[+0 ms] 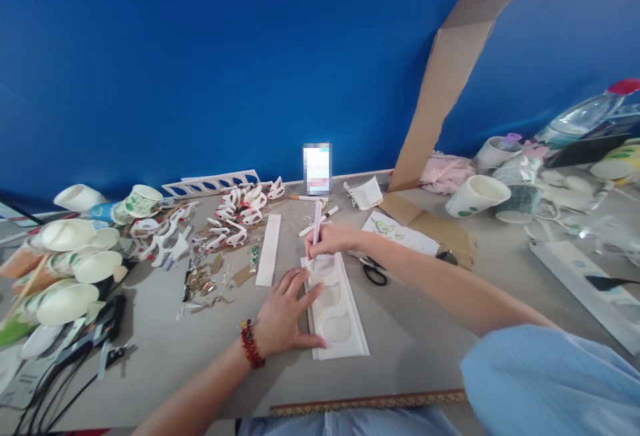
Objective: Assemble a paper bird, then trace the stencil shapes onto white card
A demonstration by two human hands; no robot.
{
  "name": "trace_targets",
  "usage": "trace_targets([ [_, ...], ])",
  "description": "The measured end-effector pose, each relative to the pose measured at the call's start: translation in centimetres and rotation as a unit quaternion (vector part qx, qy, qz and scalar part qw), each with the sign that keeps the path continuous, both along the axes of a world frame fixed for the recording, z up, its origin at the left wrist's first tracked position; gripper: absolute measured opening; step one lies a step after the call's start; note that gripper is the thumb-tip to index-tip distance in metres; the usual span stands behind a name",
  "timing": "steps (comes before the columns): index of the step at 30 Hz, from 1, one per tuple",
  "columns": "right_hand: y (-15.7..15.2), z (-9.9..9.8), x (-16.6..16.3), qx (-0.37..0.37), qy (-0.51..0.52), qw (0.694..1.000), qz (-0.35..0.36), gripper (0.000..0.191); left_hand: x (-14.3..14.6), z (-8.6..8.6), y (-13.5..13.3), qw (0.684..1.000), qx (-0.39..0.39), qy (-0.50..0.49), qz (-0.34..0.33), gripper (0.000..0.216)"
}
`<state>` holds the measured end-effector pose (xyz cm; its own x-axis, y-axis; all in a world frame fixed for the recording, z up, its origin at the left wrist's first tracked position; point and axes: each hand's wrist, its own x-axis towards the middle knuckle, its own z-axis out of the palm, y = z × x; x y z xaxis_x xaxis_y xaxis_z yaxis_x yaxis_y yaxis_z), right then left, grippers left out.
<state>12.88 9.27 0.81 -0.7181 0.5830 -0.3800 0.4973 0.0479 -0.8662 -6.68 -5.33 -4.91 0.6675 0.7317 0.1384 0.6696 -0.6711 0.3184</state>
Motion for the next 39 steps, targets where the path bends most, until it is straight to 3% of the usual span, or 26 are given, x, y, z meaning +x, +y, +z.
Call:
trace_targets([
  [9,0.3,-0.5,-0.2,0.005,0.003,1.000,0.011,0.014,0.1,0.2,0.1,1.000,-0.010,0.004,0.000,0.098],
  [20,1.2,-1.1,-0.3,-0.041,0.044,0.998,0.024,0.012,0.1,0.3,0.0,1.000,-0.006,-0.001,0.005,0.097],
  [39,0.9,-2.3,1.6,-0.085,0.099,0.991,-0.009,0.021,0.2,0.4,0.0,1.000,-0.006,0.004,0.003,0.096],
])
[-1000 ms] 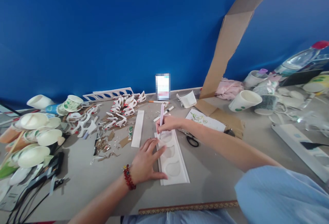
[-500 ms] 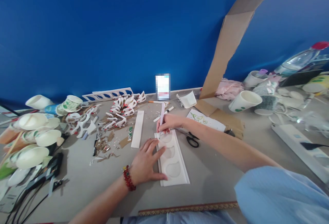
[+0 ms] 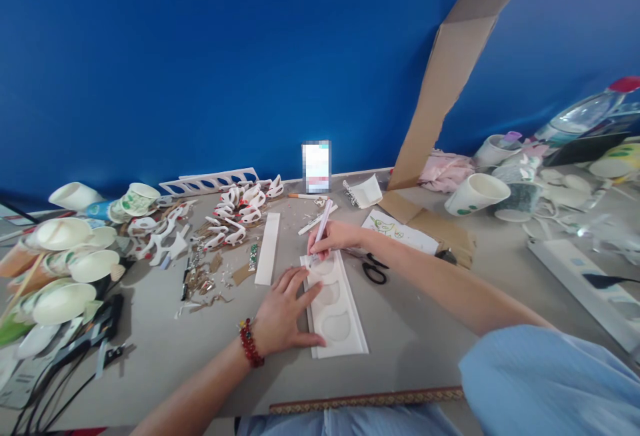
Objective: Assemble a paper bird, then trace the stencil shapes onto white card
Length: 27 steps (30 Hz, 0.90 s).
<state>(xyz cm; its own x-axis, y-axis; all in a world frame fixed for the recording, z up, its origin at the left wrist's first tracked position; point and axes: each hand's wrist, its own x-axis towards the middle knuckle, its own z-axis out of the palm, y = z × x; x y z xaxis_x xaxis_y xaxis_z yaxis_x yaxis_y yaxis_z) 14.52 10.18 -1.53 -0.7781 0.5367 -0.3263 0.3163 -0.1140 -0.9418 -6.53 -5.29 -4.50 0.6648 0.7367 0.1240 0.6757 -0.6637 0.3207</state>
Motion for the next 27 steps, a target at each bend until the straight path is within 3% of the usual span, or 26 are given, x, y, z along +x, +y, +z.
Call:
trace_targets([
  [27,-1.8,-0.4,1.0,0.053,0.004,0.997,-0.057,0.027,0.0,0.1,0.0,1.000,-0.010,0.002,0.002,0.096],
])
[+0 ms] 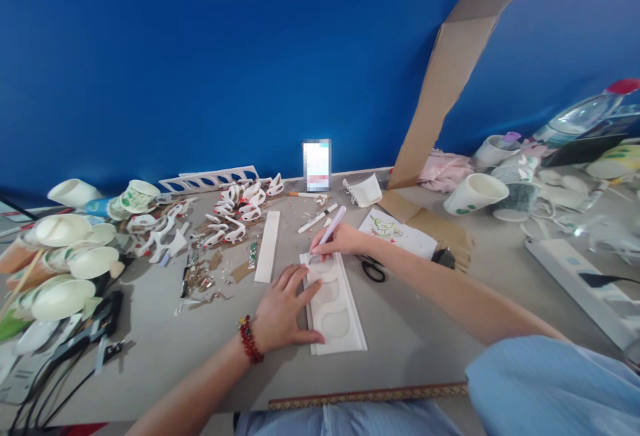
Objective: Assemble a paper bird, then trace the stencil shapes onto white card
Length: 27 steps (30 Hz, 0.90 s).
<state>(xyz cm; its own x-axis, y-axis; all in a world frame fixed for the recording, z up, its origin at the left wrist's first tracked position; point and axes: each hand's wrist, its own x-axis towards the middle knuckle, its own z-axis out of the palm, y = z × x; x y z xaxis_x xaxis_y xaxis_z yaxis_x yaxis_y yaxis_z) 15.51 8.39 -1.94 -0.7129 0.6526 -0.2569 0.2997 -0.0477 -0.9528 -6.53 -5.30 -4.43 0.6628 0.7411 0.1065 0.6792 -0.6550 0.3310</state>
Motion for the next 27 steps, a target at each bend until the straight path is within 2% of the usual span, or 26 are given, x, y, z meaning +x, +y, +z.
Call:
trace_targets([
  [10,-0.2,-0.8,0.1,0.019,0.004,0.999,-0.026,0.027,0.0,0.0,0.0,1.000,0.002,-0.003,0.000,0.096],
  [22,-2.0,-2.0,0.4,0.064,0.017,0.994,-0.088,0.033,0.0,0.1,0.0,1.000,0.002,-0.004,-0.003,0.096],
  [27,-2.2,-2.1,0.6,0.085,0.010,0.992,-0.092,0.033,0.0,0.0,0.0,1.000,0.005,-0.001,-0.003,0.096],
])
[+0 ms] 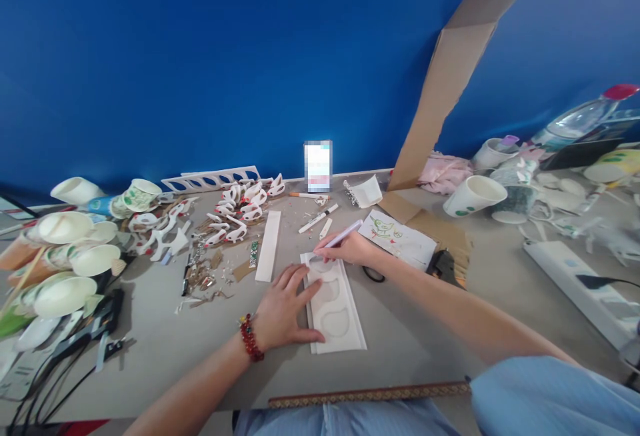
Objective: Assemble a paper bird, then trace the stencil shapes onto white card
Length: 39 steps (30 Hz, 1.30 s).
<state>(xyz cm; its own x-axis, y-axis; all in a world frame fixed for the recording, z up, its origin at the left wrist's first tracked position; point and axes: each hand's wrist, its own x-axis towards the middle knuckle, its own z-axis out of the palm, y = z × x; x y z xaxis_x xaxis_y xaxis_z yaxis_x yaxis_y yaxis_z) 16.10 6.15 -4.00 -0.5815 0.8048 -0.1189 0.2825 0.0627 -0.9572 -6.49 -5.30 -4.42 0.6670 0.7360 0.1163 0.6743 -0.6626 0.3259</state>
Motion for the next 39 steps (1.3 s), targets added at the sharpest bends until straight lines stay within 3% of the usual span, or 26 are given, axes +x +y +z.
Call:
trace_targets([
  [10,-0.9,0.4,0.6,0.107,-0.029,0.994,-0.019,0.026,-0.1,-0.2,0.0,1.000,-0.005,0.006,0.001,0.098],
  [17,-0.7,0.1,1.2,0.152,-0.025,0.988,0.020,0.023,0.0,-0.1,0.0,1.000,0.000,-0.001,0.006,0.097],
  [27,-0.6,0.3,1.5,0.155,-0.029,0.987,0.007,0.021,0.0,0.0,0.0,1.000,-0.003,0.012,0.003,0.097],
  [39,-2.3,0.4,0.6,0.137,-0.041,0.986,-0.084,0.027,0.0,-0.2,-0.1,1.000,-0.016,0.007,0.008,0.097],
])
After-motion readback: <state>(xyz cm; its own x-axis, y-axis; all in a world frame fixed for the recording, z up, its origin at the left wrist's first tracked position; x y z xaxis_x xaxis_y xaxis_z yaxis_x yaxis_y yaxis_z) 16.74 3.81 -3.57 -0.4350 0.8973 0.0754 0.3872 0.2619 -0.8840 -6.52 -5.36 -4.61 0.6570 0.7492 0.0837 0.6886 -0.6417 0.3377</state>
